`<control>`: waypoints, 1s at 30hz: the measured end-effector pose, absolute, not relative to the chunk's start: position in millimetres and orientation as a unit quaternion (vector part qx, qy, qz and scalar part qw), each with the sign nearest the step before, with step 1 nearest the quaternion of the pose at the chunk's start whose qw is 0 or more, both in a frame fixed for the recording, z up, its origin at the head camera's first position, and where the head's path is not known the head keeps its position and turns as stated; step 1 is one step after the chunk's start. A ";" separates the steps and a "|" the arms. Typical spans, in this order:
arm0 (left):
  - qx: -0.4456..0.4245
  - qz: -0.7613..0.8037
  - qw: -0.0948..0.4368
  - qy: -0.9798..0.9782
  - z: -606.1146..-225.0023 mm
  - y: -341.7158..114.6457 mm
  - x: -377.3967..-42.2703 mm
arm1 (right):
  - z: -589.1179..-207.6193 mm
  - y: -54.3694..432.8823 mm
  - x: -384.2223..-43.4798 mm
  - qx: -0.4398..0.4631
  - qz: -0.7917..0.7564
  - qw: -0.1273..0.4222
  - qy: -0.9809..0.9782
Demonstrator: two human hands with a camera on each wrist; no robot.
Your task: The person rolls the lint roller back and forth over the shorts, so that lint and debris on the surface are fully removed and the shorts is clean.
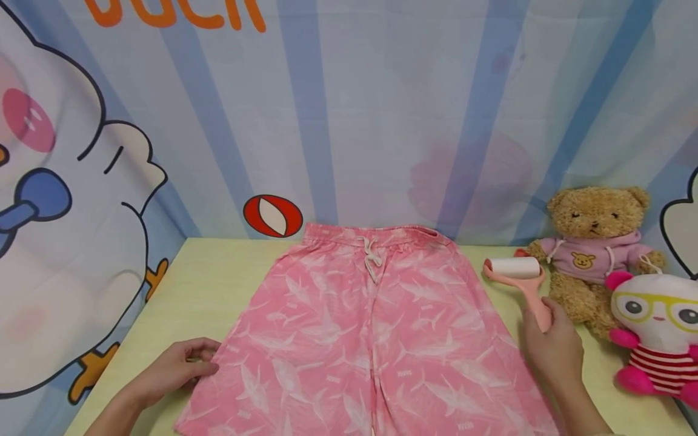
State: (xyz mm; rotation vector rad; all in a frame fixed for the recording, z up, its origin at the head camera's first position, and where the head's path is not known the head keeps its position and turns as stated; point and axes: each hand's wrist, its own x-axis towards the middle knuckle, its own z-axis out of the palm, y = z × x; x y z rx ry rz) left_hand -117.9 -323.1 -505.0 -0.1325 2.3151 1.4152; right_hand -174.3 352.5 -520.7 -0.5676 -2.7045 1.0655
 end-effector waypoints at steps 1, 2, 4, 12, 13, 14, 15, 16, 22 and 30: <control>-0.047 0.510 0.211 0.832 -505.0 -323.2 -117.7 | -520.7 352.9 -174.2 -0.193 0.357 0.086 -0.910; -0.047 0.511 0.212 0.831 -504.9 -323.3 -117.5 | -520.9 353.2 -173.9 -0.194 0.355 0.082 -0.911; -0.050 0.514 0.213 0.830 -504.4 -322.6 -117.3 | -520.5 354.3 -174.0 -0.199 0.352 0.071 -0.912; -0.053 0.514 0.218 0.828 -502.8 -322.5 -117.3 | -517.0 357.0 -175.2 -0.207 0.336 0.031 -0.918; -0.053 0.515 0.221 0.827 -502.3 -323.0 -117.4 | -516.6 357.0 -174.7 -0.201 0.335 0.033 -0.920; -0.051 0.516 0.225 0.825 -501.6 -324.0 -117.5 | -516.4 357.1 -174.1 -0.192 0.335 0.037 -0.922; -0.048 0.517 0.228 0.824 -500.3 -325.2 -117.6 | -516.2 357.2 -173.5 -0.179 0.336 0.044 -0.924; -0.046 0.519 0.232 0.822 -498.8 -326.7 -117.7 | -515.9 357.1 -173.0 -0.165 0.338 0.053 -0.925; -0.045 0.512 0.208 0.832 -482.0 -338.3 -123.0 | -505.6 356.0 -169.8 -0.083 0.352 0.117 -0.925; -0.003 0.460 0.031 0.887 -447.5 -346.9 -156.0 | -474.6 344.4 -180.4 0.044 0.409 0.232 -0.882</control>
